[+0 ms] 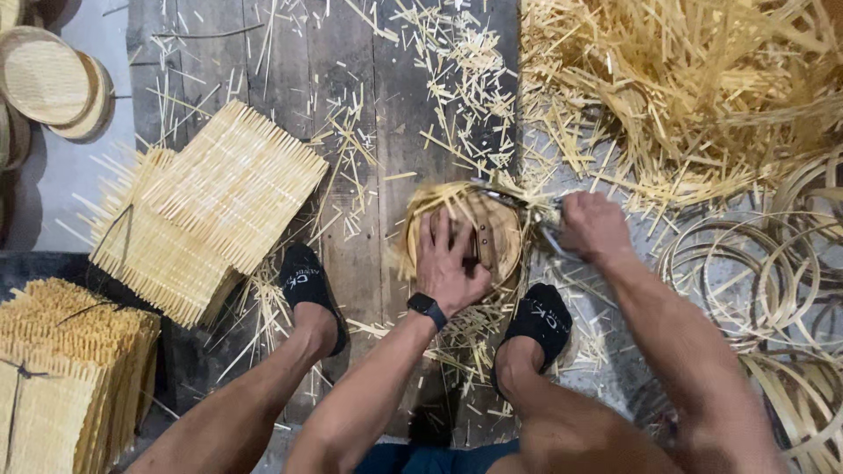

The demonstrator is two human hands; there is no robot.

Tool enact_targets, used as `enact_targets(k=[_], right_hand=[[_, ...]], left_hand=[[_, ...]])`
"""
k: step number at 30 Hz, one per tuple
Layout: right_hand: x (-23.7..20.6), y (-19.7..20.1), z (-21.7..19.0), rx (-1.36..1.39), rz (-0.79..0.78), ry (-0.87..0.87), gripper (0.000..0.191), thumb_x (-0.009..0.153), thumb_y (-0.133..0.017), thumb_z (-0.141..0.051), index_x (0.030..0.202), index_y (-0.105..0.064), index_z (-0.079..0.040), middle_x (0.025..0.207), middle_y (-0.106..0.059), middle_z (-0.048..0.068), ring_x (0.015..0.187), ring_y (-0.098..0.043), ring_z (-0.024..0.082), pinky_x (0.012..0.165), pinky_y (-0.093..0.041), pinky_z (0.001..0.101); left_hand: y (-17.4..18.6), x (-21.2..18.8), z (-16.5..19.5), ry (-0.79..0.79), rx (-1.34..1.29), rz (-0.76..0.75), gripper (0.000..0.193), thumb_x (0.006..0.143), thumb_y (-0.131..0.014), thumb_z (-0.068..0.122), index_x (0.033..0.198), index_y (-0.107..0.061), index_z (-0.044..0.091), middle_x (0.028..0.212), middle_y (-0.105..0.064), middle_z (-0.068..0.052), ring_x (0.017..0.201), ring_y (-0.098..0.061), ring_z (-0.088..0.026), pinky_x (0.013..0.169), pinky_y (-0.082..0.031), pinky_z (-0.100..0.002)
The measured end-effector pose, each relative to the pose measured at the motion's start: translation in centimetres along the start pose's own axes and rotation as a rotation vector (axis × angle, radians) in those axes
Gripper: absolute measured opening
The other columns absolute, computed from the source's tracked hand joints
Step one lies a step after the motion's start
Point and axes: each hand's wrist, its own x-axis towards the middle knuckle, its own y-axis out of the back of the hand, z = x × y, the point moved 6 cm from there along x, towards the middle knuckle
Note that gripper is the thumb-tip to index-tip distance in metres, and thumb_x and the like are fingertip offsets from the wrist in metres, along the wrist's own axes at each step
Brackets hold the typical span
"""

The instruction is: The person sits on the floor assembling round bamboo steamer bodies. They fit a woven bamboo mat into a bent bamboo rim, press the rim down over a wooden form, and trim excess bamboo strips with scissors, repeating the process for several steamer bodies.

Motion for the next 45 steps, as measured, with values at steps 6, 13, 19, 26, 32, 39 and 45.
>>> enact_targets(k=[6, 13, 19, 26, 32, 39, 45], right_hand=[[0.7, -1.7, 1.8, 0.263, -0.336, -0.136, 0.030, 0.080, -0.069, -0.029, 0.099, -0.071, -0.006, 0.088, -0.073, 0.017, 0.081, -0.072, 0.031, 0.080, -0.056, 0.0454], [-0.7, 3.4, -0.6, 0.186, -0.008, -0.047, 0.057, 0.066, -0.076, -0.051, 0.095, -0.071, -0.001, 0.086, -0.069, 0.019, 0.083, -0.069, 0.034, 0.078, -0.054, 0.0442], [-1.4, 2.8, -2.5, -0.019, -0.023, -0.141, 0.059, 0.075, -0.074, -0.054, 0.096, -0.068, 0.000, 0.091, -0.066, 0.018, 0.091, -0.063, 0.031, 0.081, -0.053, 0.0443], [-0.6, 2.1, -0.1, -0.004, 0.083, 0.005, 0.036, 0.091, -0.062, -0.038, 0.104, -0.069, -0.006, 0.098, -0.067, 0.017, 0.098, -0.064, 0.030, 0.085, -0.053, 0.0440], [-0.5, 3.2, -1.0, -0.062, -0.011, -0.101, 0.080, 0.078, -0.059, -0.076, 0.107, -0.065, -0.001, 0.104, -0.065, 0.017, 0.102, -0.060, 0.031, 0.092, -0.048, 0.0430], [-2.8, 5.0, -1.9, -0.041, -0.078, -0.111, 0.081, 0.080, -0.058, -0.076, 0.106, -0.062, 0.001, 0.101, -0.063, 0.018, 0.099, -0.059, 0.029, 0.093, -0.046, 0.0410], [-2.7, 3.7, -2.2, 0.002, 0.044, -0.172, 0.070, 0.075, -0.072, -0.064, 0.102, -0.062, 0.000, 0.102, -0.064, 0.017, 0.103, -0.059, 0.031, 0.092, -0.046, 0.0424]], left_hand=[[-2.2, 0.9, -1.0, 0.429, -0.205, 0.094, 0.136, 0.057, -0.091, 0.053, 0.156, -0.014, 0.001, 0.160, -0.023, -0.031, 0.148, -0.022, -0.047, 0.118, -0.018, -0.061], [-2.6, 1.3, -2.0, 0.447, -0.166, 0.133, 0.139, 0.053, -0.094, 0.049, 0.157, -0.015, 0.000, 0.158, -0.031, -0.025, 0.145, -0.031, -0.043, 0.117, -0.025, -0.056], [-1.6, 1.2, -0.8, 0.256, -0.147, 0.061, 0.139, 0.054, -0.093, 0.042, 0.157, -0.011, -0.004, 0.150, -0.034, -0.029, 0.140, -0.034, -0.046, 0.116, -0.027, -0.059], [-1.2, 1.7, -1.1, 0.270, -0.147, -0.074, 0.137, 0.053, -0.092, 0.039, 0.158, -0.013, 0.001, 0.152, -0.033, -0.025, 0.140, -0.034, -0.045, 0.113, -0.028, -0.060], [-0.9, 1.9, -1.3, 0.221, -0.127, -0.124, 0.141, 0.052, -0.093, 0.038, 0.157, -0.009, -0.003, 0.150, -0.033, -0.026, 0.138, -0.035, -0.045, 0.114, -0.029, -0.060], [-1.0, 1.8, -1.5, 0.227, -0.140, -0.132, 0.142, 0.053, -0.095, 0.037, 0.157, -0.007, -0.002, 0.151, -0.032, -0.025, 0.137, -0.035, -0.045, 0.110, -0.030, -0.062], [-1.0, 2.0, -1.1, 0.202, -0.106, -0.167, 0.142, 0.052, -0.095, 0.038, 0.157, -0.008, -0.002, 0.152, -0.031, -0.026, 0.137, -0.035, -0.046, 0.109, -0.031, -0.063]])
